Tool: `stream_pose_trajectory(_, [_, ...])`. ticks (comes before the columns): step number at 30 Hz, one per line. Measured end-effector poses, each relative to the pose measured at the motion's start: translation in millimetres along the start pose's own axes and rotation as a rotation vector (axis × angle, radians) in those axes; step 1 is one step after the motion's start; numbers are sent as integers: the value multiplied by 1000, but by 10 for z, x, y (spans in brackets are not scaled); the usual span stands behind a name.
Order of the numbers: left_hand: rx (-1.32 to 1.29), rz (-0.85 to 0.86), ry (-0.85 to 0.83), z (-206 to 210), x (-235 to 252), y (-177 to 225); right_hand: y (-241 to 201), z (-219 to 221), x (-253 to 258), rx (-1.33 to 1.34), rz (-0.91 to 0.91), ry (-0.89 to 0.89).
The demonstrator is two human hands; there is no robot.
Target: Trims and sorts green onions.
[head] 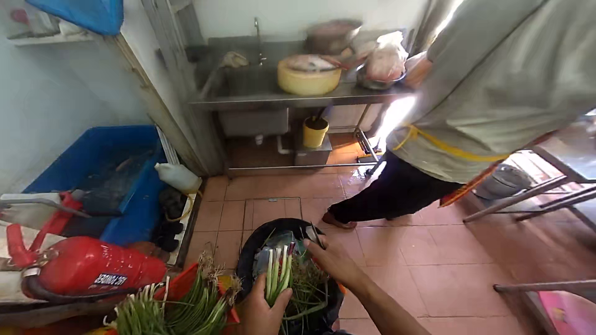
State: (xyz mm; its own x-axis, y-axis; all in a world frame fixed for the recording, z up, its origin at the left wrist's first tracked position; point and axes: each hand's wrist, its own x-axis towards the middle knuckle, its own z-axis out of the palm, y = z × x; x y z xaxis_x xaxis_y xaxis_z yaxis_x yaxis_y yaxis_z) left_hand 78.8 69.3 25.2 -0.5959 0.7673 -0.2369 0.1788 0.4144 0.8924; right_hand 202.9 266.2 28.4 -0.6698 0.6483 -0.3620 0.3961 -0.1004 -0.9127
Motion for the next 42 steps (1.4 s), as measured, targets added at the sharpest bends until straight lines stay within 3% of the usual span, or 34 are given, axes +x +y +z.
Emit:
stream_pose_trajectory(4, [65, 119, 27, 89, -11, 76, -125, 164, -113, 105, -74, -59])
stream_pose_trajectory(9, [-286, 45, -68, 77, 7, 140, -101, 159, -125, 133, -122, -7])
stream_pose_trajectory(12, [-400, 38, -93, 60, 13, 211, -71, 171, -188, 134, -134, -93])
stream_pose_trajectory(22, [-139, 87, -101, 57, 102, 191, -203, 58, -261, -179, -232, -221])
stream_pose_trajectory(27, [-226, 46, -227, -80, 52, 127, -330, -215, -268, 77, -194, 62])
stream_pose_trajectory(32, [-474, 48, -279, -214, -22, 27, -274, -539, -178, -46, -394, 237])
stream_pose_trajectory(36, [-688, 40, -377, -317, -56, 51, -251, -373, -119, -222, -293, 14])
stream_pose_trajectory(42, [-700, 8, -531, -371, -78, 47, -371, 4, -257, 97, -277, -240])
